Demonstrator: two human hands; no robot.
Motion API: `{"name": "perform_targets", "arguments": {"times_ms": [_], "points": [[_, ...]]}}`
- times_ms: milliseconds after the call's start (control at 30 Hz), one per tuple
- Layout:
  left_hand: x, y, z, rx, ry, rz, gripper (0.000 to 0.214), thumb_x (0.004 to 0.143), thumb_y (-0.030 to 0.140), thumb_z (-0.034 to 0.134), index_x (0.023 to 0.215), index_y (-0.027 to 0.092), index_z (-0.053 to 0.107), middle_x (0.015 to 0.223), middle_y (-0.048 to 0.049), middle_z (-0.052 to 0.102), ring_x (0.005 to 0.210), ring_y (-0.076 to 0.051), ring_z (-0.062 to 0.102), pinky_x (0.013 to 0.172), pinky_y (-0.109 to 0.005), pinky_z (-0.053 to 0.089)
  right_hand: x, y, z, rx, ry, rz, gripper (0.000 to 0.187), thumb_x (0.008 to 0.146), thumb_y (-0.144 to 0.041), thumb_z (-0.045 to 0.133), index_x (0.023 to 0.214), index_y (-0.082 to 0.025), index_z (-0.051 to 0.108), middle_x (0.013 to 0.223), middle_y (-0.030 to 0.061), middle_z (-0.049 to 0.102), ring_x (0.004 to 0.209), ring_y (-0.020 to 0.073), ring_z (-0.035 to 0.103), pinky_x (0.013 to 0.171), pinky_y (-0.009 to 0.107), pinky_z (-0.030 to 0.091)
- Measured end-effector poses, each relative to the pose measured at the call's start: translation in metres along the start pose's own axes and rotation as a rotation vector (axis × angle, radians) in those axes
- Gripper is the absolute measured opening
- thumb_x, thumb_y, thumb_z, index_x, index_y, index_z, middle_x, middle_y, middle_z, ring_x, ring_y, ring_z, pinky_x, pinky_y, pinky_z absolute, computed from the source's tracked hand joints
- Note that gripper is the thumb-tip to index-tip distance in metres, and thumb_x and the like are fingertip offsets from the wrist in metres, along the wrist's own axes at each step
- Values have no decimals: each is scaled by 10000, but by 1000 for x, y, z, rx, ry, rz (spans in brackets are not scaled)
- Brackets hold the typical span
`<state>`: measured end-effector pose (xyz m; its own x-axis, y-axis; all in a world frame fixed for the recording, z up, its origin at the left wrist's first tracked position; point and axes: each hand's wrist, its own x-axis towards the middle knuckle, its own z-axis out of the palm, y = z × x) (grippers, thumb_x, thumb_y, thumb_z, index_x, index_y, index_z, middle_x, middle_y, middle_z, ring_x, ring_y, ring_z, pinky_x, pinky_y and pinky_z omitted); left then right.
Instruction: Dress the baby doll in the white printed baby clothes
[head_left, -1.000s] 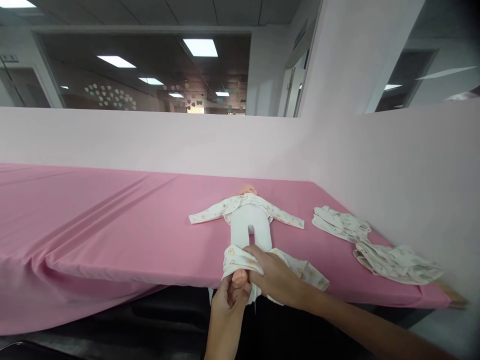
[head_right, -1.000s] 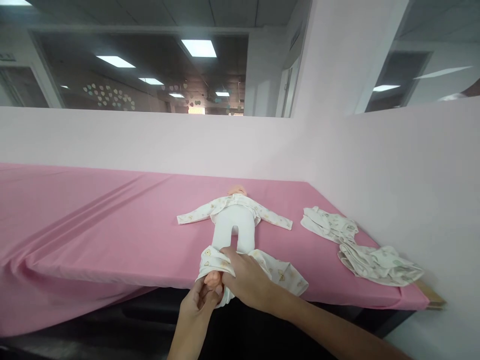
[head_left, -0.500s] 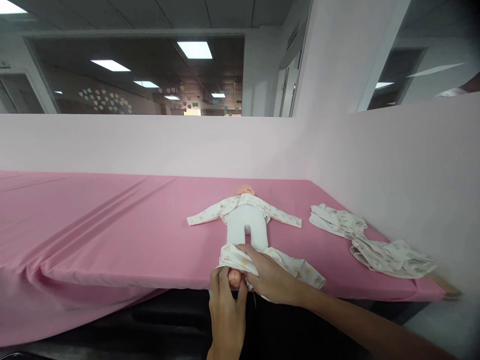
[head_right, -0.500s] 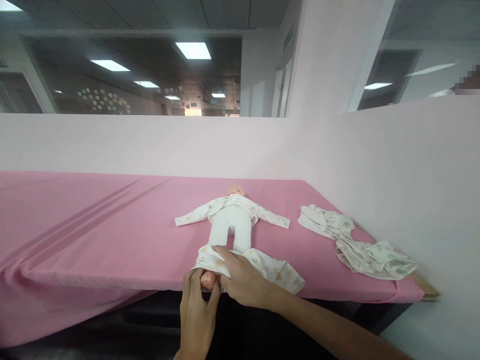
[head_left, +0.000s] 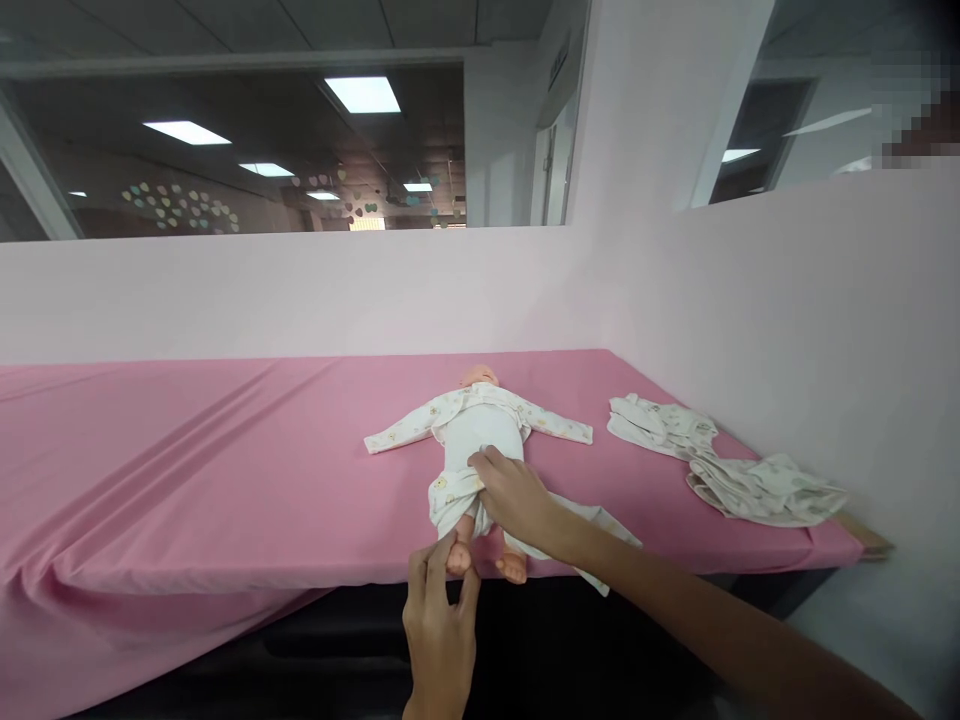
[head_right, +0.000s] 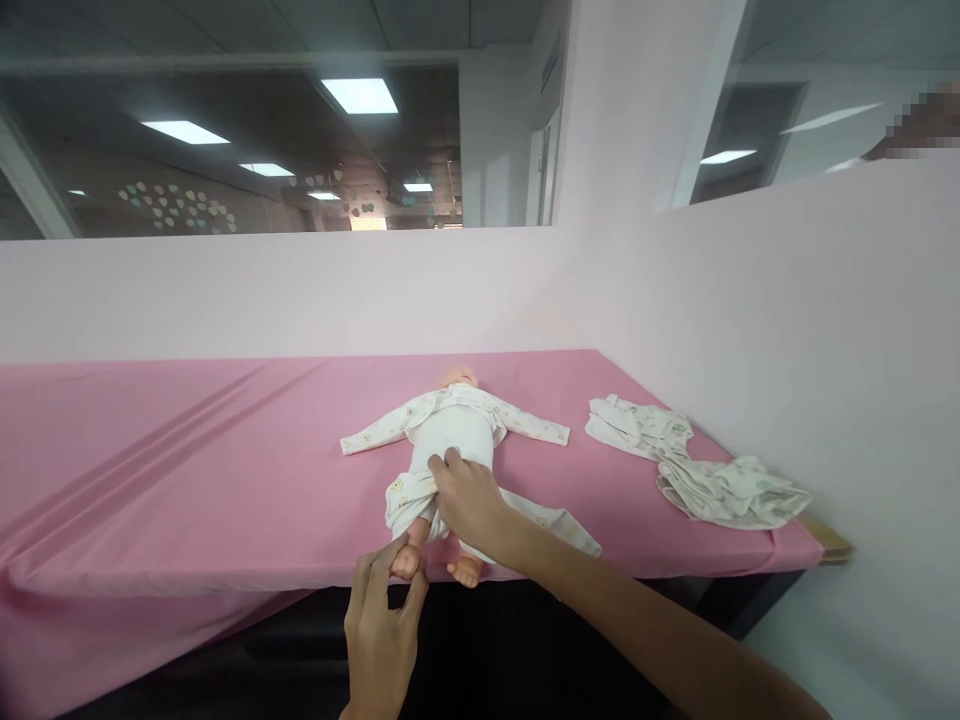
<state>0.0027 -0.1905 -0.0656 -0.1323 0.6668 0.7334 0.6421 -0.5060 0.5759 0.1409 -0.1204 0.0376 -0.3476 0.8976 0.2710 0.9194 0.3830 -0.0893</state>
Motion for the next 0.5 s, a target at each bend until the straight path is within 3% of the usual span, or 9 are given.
{"name": "perform_targets", "arguments": {"times_ms": [100, 233, 367, 500], "points": [[2, -3, 1, -6, 14, 3, 271, 908, 219, 544, 1176, 210, 585, 1006, -58, 594, 908, -179, 614, 824, -305, 519, 12, 1, 2, -65, 26, 39, 287, 797, -50, 394, 1018, -166, 535, 989, 91, 613, 814, 244, 629, 617, 319, 376], [5, -8, -4, -52, -115, -179, 265, 901, 307, 538, 1143, 209, 582, 1065, -78, 604, 989, -228, 599, 876, -376, 507, 16, 8, 5, 65, 10, 60, 248, 818, -147, 461, 1050, -170, 546, 1013, 90, 639, 896, 265, 627, 670, 328, 396], [8, -13, -16, -237, -339, -364, 440, 906, 408, 532, 1315, 263, 457, 1314, -70, 535, 1217, -246, 507, 1033, -427, 423, 1, 19, 2, 335, -61, -7, 419, 811, -258, 537, 1221, -176, 507, 1212, 105, 595, 1078, 276, 567, 845, 365, 410], [17, -21, -22, -430, -410, -461, 507, 939, 469, 449, 1397, 267, 368, 1399, -72, 483, 1272, -223, 479, 1062, -399, 405, -22, 30, -6, 463, -117, -70, 532, 806, -315, 575, 1311, -184, 476, 1264, 113, 559, 1168, 277, 499, 948, 394, 380]]}}
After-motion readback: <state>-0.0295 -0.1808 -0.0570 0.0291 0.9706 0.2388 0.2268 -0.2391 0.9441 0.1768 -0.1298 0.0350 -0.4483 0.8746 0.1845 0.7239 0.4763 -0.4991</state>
